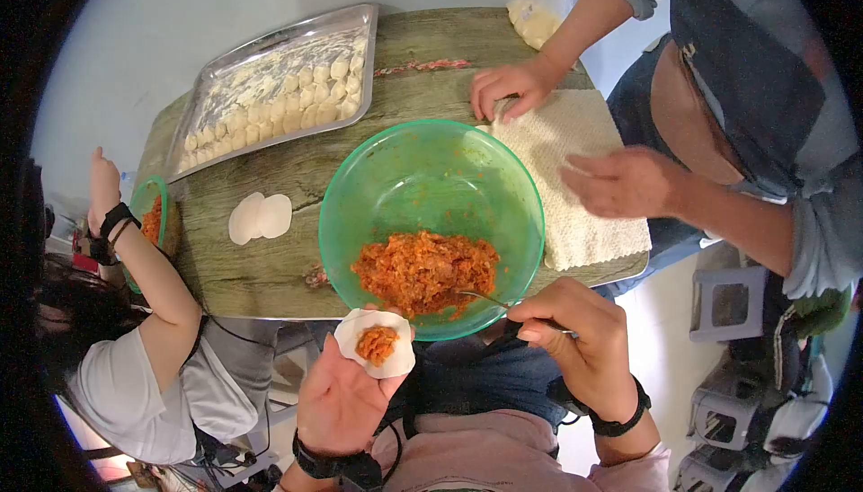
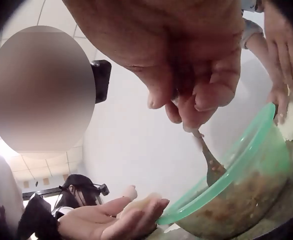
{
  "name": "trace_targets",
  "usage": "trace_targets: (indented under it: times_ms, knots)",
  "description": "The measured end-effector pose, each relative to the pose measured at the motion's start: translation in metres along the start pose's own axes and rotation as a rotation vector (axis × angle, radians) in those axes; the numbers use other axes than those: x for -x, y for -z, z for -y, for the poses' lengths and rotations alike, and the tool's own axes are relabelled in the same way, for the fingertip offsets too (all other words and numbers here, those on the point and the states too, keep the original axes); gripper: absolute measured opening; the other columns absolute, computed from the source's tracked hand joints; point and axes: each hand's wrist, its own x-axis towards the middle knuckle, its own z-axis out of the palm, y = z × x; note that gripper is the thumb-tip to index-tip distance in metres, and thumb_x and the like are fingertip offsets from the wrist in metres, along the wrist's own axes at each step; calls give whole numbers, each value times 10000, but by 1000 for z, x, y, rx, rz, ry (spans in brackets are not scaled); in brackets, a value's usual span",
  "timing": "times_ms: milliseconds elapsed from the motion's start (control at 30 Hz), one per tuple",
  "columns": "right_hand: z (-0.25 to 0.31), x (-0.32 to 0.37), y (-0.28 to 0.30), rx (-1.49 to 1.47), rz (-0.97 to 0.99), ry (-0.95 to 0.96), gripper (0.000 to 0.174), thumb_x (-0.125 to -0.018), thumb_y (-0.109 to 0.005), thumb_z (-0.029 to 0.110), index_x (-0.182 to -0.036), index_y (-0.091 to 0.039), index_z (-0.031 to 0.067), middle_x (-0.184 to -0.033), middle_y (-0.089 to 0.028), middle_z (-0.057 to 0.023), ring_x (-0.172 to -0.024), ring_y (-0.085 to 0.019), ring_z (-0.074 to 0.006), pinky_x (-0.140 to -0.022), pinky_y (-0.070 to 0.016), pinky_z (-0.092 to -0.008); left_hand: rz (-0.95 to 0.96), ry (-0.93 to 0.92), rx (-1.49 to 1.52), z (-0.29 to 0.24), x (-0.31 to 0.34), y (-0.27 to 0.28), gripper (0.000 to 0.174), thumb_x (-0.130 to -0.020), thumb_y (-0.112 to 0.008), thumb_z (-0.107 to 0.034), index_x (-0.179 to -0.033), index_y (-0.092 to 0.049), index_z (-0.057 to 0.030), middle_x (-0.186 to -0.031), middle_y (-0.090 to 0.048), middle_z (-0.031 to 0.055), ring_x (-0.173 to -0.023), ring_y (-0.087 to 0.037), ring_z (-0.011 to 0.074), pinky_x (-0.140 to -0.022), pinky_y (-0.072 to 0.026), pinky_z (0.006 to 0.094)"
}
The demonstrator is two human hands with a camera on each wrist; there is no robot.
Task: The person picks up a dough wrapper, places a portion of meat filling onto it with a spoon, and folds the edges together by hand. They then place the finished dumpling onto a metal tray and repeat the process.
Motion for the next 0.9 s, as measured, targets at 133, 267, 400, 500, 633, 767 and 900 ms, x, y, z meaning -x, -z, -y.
trace_targets:
  times_ms: [133, 267, 400, 500, 633, 767, 900]
  knots:
    - [3, -5, 1, 40, 109, -45, 171, -802, -665, 156, -871, -636, 2, -730, -600, -95, -660, -579, -220, -589, -431, -289, 8, 10, 10, 0, -1, 0, 506, -979, -354, -289, -1381, -271, 5, -1394, -370, 142, -1305, -350, 283, -1073, -298, 456]
    - [5, -10, 2, 50, 188, -36, 177, -812, -658, 166, -868, -627, 2, -734, -599, -91, -660, -577, -221, -588, -432, -289, -12, 30, -15, 0, -1, -1, 512, -978, -355, -296, -1385, -265, 3, -1396, -368, 142, -1306, -350, 285, -1071, -299, 458]
    - [0, -7, -8, -5, 164, -70, 235, -837, -640, 225, -852, -635, -10, -725, -593, -77, -595, -555, -168, -532, -417, -256, -52, 18, -45, 1, -2, 0, 549, -970, -373, -364, -1380, -269, -14, -1397, -359, 163, -1288, -358, 355, -1045, -332, 470]
    - [8, -7, -12, -33, 129, -86, 230, -844, -636, 216, -851, -634, -14, -713, -591, -80, -585, -553, -171, -527, -417, -255, -14, 22, -4, 1, -2, 3, 542, -972, -371, -333, -1394, -250, -15, -1409, -346, 151, -1303, -345, 324, -1055, -317, 468]
    - [21, 1, -21, -1, 66, -135, 140, -841, -639, 123, -861, -618, -14, -696, -587, -97, -614, -568, -225, -561, -434, -290, 2, 35, 21, 2, -1, 4, 553, -969, -380, -315, -1409, -228, -17, -1424, -330, 135, -1320, -330, 283, -1065, -299, 470]
    - [29, 10, -30, -78, 24, -204, 152, -872, -614, 117, -869, -607, -35, -702, -571, -96, -571, -568, -167, -517, -427, -257, 12, 38, 22, 1, 1, 7, 564, -965, -390, -330, -1404, -233, -13, -1423, -328, 140, -1314, -334, 302, -1064, -300, 472]
    - [30, 11, -41, -256, -3, -326, 170, -892, -596, 132, -890, -604, -38, -722, -575, -79, -556, -557, -115, -505, -426, -214, -20, 28, 12, -4, 7, 12, 590, -959, -403, -375, -1397, -238, -15, -1402, -343, 183, -1271, -377, 356, -1019, -365, 476]
